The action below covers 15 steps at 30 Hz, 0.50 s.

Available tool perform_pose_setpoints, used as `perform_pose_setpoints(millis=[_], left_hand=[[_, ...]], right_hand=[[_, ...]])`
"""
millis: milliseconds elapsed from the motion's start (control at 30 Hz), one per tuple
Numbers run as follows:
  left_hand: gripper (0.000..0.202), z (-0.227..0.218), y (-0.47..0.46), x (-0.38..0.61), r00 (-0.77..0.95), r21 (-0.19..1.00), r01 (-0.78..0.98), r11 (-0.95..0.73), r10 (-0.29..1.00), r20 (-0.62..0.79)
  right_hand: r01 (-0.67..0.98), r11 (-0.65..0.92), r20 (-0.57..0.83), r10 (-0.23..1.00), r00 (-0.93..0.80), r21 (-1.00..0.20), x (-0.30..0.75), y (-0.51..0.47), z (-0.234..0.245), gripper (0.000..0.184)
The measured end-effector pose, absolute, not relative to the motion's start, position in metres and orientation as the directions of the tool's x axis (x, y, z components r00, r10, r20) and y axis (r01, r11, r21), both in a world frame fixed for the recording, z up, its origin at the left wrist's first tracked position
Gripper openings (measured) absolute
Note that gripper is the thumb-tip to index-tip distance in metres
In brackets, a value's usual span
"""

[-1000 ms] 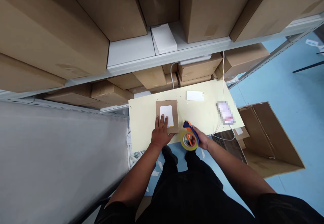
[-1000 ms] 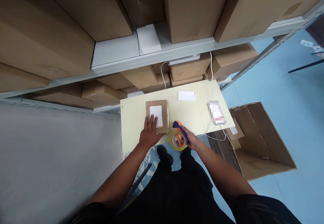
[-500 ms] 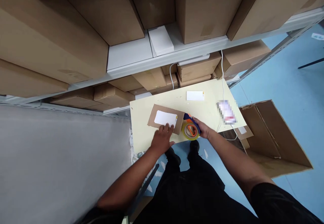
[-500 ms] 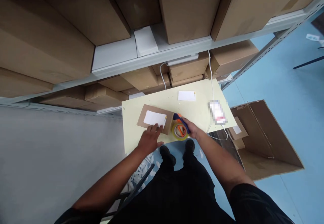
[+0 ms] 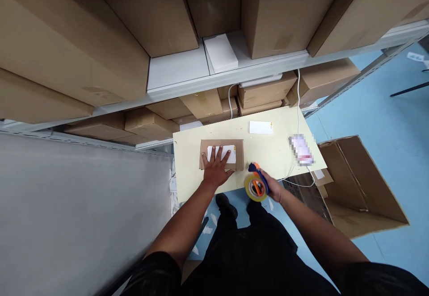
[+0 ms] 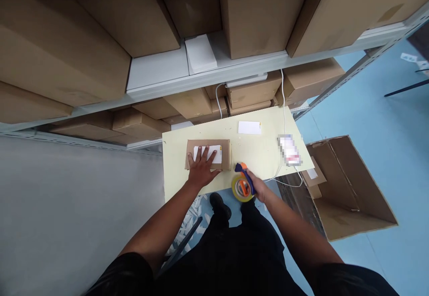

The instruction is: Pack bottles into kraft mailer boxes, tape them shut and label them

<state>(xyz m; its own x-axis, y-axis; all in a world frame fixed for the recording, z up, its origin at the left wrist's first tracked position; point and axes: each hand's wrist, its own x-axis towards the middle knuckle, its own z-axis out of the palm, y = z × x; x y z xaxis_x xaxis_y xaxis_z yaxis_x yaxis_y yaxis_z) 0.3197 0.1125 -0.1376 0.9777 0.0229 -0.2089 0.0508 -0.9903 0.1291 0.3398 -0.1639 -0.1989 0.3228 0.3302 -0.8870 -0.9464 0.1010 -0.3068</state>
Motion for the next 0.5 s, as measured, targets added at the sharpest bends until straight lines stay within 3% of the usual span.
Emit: perform_pose_setpoints(millis=[133, 267, 367, 500], left_hand=[[0.090, -0.139, 0.094, 0.322, 0.973, 0.105, 0.132, -0.986, 0.109, -0.202], [0.092, -0.130, 0.076, 0.314, 0.960, 0.085, 0.180, -0.980, 0.157, -0.230], [0.102, -0.116, 0.081, 0.301, 0.952, 0.079, 0.071, -0.994, 0.044, -0.301], [0.114, -0.106, 0.115, 0.286, 0.929, 0.080, -0.156, -0.985, -0.174, -0.328]], right_hand=[[-0.952, 0.253, -0.844, 0.459, 0.276, -0.173, 0.272, -0.147, -0.197, 0.061], [-0.914, 0.372, -0.800, 0.492, 0.344, -0.163, 0.284, -0.120, -0.193, 0.057], [-0.923, 0.341, -0.806, 0.486, 0.337, -0.180, 0.339, -0.115, -0.188, 0.055], [-0.959, 0.125, -0.833, 0.475, 0.284, -0.255, 0.417, -0.114, -0.182, 0.050]])
